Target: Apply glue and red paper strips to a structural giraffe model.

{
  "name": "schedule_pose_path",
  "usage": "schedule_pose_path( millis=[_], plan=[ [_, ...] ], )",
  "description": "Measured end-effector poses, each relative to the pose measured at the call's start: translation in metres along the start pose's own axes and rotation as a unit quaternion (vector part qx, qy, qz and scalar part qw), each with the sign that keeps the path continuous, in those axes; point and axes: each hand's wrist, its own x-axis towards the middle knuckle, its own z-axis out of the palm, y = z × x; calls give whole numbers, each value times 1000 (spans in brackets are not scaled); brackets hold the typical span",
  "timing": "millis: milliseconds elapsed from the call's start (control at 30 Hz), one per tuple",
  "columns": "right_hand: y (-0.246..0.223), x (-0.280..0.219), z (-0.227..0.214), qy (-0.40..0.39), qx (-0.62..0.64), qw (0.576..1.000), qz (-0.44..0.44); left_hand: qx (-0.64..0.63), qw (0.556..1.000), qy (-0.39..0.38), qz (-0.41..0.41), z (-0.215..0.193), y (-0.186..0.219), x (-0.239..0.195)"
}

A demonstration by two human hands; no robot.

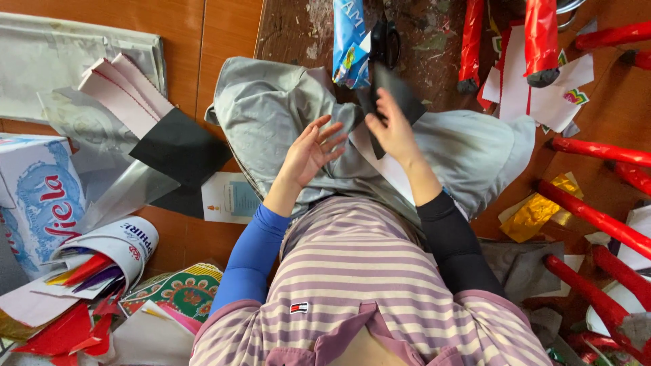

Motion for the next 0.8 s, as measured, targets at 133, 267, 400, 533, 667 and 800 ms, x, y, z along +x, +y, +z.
schedule_pose_path(
  millis=[133,267,400,533,667,800],
  plan=[
    [-1,-9,19,-81,-54,994,-44,43,997,65,17,-28,-17,26],
    [14,0,8,11,81,995,50,96,993,66,-6,-22,-27,40],
    [-20,0,-31,148,-331,922,-135,218,970,101,-24,3,-29,51],
    [2,16,-60,112,-474,872,50,268,958,106,-3,4,-34,60],
    [-8,14,-62,50,-121,983,125,252,954,158,-24,6,-32,55],
    [-34,14,-58,-14,230,970,73,167,973,146,-65,3,-31,55]
  ],
)
